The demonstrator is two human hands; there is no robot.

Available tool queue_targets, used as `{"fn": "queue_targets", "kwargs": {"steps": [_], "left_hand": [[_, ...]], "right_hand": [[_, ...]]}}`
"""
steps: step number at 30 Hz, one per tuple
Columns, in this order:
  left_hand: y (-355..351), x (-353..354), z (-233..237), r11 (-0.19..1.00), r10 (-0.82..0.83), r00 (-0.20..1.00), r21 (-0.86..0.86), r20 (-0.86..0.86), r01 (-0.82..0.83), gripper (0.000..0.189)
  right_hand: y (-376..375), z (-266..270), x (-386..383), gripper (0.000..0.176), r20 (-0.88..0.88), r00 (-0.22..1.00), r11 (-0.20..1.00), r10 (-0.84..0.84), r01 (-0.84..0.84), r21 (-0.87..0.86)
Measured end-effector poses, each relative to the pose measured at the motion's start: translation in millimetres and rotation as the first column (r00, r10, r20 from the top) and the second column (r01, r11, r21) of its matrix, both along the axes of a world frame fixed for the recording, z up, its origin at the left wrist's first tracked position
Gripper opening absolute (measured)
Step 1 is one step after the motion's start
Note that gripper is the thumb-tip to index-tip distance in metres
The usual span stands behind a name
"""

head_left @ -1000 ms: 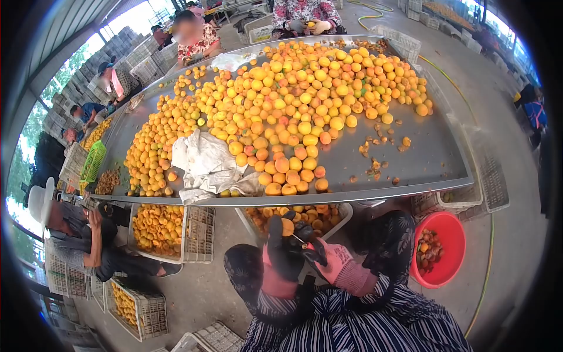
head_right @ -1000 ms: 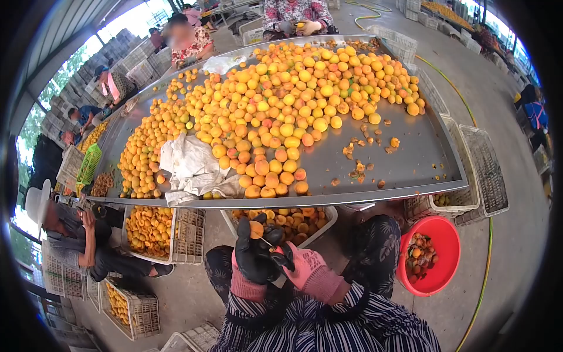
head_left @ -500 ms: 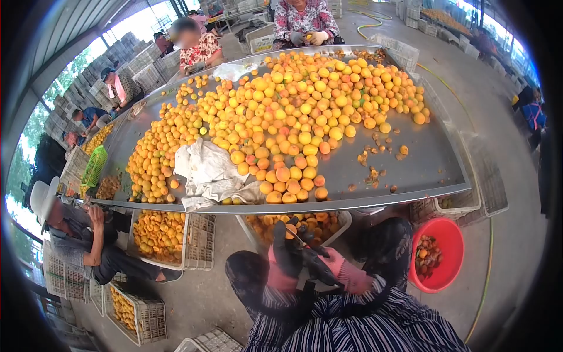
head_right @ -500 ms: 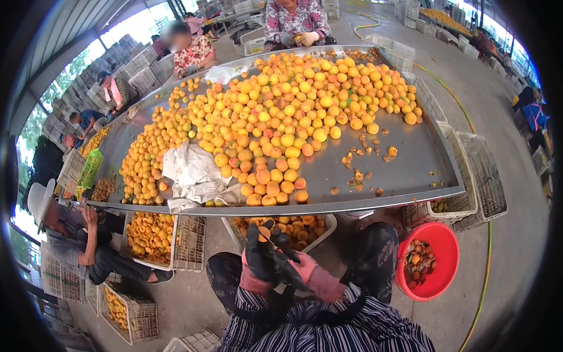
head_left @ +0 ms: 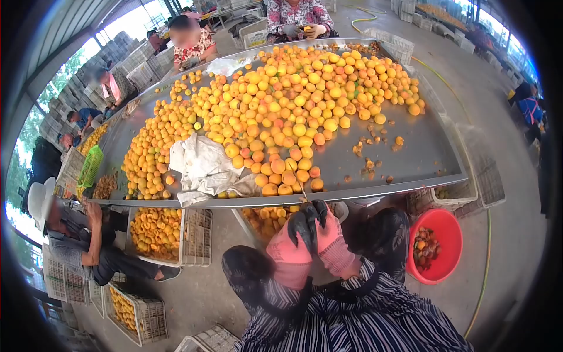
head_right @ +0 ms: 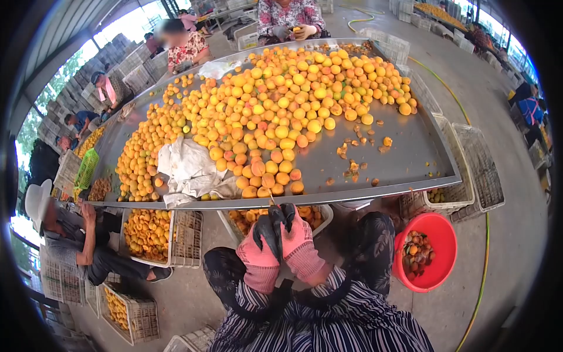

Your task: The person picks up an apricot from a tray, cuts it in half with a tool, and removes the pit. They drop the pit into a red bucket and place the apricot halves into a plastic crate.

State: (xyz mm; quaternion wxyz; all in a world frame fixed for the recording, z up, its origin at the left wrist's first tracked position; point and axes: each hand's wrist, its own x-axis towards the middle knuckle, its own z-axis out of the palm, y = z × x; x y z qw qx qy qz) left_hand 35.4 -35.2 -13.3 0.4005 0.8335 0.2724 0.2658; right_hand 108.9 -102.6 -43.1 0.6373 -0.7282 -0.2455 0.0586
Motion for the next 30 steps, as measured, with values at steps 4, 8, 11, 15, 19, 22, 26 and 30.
{"fn": "queue_targets", "kwargs": {"steps": [4,8,11,15,19,22,26,30], "left_hand": [[5.3,-5.7,-5.8,0.873,-0.070,0.997,0.481,-0.028,0.075,0.052],[9.7,-13.3,16.7,0.803,-0.288,0.917,0.453,-0.275,0.388,0.051],[23.0,-15.0,-7.1,0.871,-0.302,0.953,0.405,-0.008,0.280,0.051],[20.5,-13.2,-30.9,0.826,0.024,0.978,-0.555,0.210,0.099,0.034],[29.7,-27.5,-45.9,0.462,0.133,0.952,-0.867,0.277,0.188,0.045],[27.5,-24.5,-16.2,-0.017,0.330,0.899,-0.950,0.288,0.311,0.047],[32.1,-35.2,-34.7,-0.228,0.258,0.872,-0.850,0.417,0.474,0.040],[11.5,-28.6,-23.7,0.068,0.157,0.881,-0.895,0.446,0.441,0.031]], "right_hand": [[-1.0,-46.9,5.5,0.026,-0.345,0.905,0.894,0.250,-0.079,0.442],[-28.3,-79.2,18.1,0.025,-0.488,0.326,0.554,0.810,-0.151,0.818],[-30.6,-70.9,15.7,0.027,-0.075,0.890,0.851,0.451,-0.453,-0.265],[-16.5,-60.1,8.5,0.030,0.030,0.925,0.888,0.379,-0.354,-0.293],[-0.3,-47.7,9.7,0.035,0.143,0.971,0.957,0.194,-0.155,-0.246],[4.9,-14.1,15.4,0.040,0.182,0.975,0.853,0.125,-0.012,-0.522],[-5.7,36.7,17.3,0.033,-0.182,0.969,0.985,0.169,-0.174,-0.008],[-15.4,58.3,4.4,0.022,-0.459,0.741,0.755,0.490,-0.098,0.648]]}}
